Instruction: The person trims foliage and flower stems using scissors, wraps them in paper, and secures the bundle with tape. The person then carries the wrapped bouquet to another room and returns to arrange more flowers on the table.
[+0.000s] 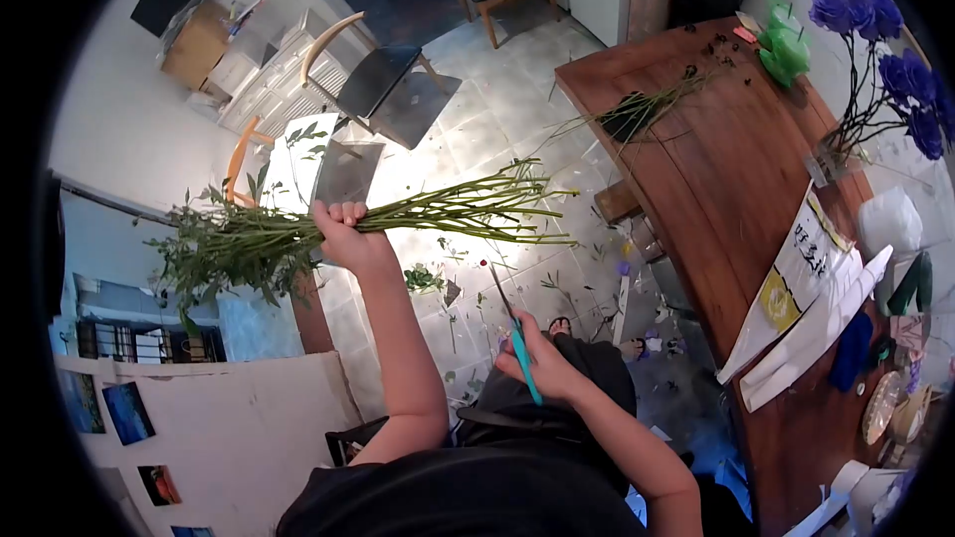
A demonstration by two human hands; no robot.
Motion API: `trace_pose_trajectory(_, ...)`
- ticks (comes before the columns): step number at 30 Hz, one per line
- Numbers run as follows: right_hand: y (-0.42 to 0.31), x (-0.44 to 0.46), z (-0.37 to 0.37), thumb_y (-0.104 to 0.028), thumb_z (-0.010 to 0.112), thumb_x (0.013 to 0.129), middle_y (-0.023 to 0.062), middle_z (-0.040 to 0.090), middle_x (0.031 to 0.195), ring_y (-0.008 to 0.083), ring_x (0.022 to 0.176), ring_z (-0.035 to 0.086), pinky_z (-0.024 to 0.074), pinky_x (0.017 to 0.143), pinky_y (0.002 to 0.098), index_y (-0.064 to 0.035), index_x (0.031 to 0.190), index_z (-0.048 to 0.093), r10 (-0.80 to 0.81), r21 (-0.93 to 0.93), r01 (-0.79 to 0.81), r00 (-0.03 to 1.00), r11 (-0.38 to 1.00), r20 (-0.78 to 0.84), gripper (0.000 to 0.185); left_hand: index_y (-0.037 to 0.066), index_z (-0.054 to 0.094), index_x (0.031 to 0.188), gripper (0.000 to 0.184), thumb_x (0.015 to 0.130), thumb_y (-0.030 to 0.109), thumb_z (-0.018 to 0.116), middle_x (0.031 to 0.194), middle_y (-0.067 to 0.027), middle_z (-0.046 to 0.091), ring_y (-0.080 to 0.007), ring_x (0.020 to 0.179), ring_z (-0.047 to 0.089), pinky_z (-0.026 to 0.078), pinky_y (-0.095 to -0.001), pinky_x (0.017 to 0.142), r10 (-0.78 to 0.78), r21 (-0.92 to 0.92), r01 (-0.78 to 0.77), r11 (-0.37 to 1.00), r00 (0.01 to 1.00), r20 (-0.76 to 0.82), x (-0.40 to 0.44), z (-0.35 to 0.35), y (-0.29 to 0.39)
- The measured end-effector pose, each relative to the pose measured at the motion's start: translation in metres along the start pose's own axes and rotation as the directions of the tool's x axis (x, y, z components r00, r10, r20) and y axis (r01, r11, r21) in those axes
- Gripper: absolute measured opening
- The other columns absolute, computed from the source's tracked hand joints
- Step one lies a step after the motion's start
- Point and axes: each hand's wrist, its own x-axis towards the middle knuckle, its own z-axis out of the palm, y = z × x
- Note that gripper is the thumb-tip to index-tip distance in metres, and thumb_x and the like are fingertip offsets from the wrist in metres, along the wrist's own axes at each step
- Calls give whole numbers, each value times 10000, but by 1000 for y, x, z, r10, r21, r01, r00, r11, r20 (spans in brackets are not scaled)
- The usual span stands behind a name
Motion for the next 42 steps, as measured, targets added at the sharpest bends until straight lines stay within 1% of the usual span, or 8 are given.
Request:
trace_pose_trajectory(4,-40,27,0,-286,642,833,64,495,846,145,780,504,429,731,282,13,1342,178,31,4,-31,999,1000,-14,750,123,306,639,336,891,148,527,558,27,331,-64,436,305,291,-232,408,21,65,-22,998,1000,14,-14,-14,-2)
trace_pose_trajectory(9,-24,52,15,-393,642,819,53,536,660,102,496,488,409,469,271,59,996,526,146,102,-119,935,988,-322,498,128,294,620,345,893,142,505,541,30,303,-66,435,270,266,-236,401,12,188,-13,982,1000,8,-25,-34,-8)
trace_pose_trajectory(15,-1,53,8,-365,647,816,73,586,702,94,528,513,417,497,261,41,1011,543,114,-196,-167,959,966,-258,462,126,285,627,343,892,138,502,550,31,297,-71,446,270,263,-243,413,59,244,-45,969,997,-51,-5,-47,-15)
trace_pose_trajectory(23,28,49,1,-411,684,768,176,491,1084,270,1057,475,358,930,357,-3,1298,284,153,-72,-157,987,985,-56,779,106,305,685,308,889,149,532,607,19,330,-82,473,317,295,-243,419,-87,9,90,996,981,-171,30,-57,-24)
trace_pose_trajectory(31,12,80,-5,-380,667,795,20,504,545,140,482,502,410,486,290,27,919,578,72,-149,-125,946,981,-315,435,77,335,735,254,881,135,535,610,15,339,-79,468,322,301,-239,406,-75,181,120,976,968,-238,14,-73,-47)
trace_pose_trajectory(35,6,56,-10,-396,672,791,42,548,660,161,562,531,445,544,336,29,993,541,203,192,-163,956,968,-213,488,74,343,729,250,876,129,537,604,16,348,-76,462,325,298,-237,402,-58,152,98,984,967,-249,27,-72,-47)
trace_pose_trajectory(38,14,58,-5,-410,670,789,63,569,719,215,657,553,460,629,376,31,1025,521,-121,-136,91,965,986,-231,521,73,349,725,247,872,126,539,603,17,351,-76,456,322,297,-236,402,-42,154,83,985,967,-250,33,-73,-46)
trace_pose_trajectory(42,-18,87,-11,-286,665,822,29,541,708,120,621,527,465,600,270,26,1074,519,48,-293,-112,975,950,-217,427,75,351,712,252,868,127,542,601,18,350,-77,450,316,300,-236,405,-36,190,88,978,966,-257,28,-71,-46)
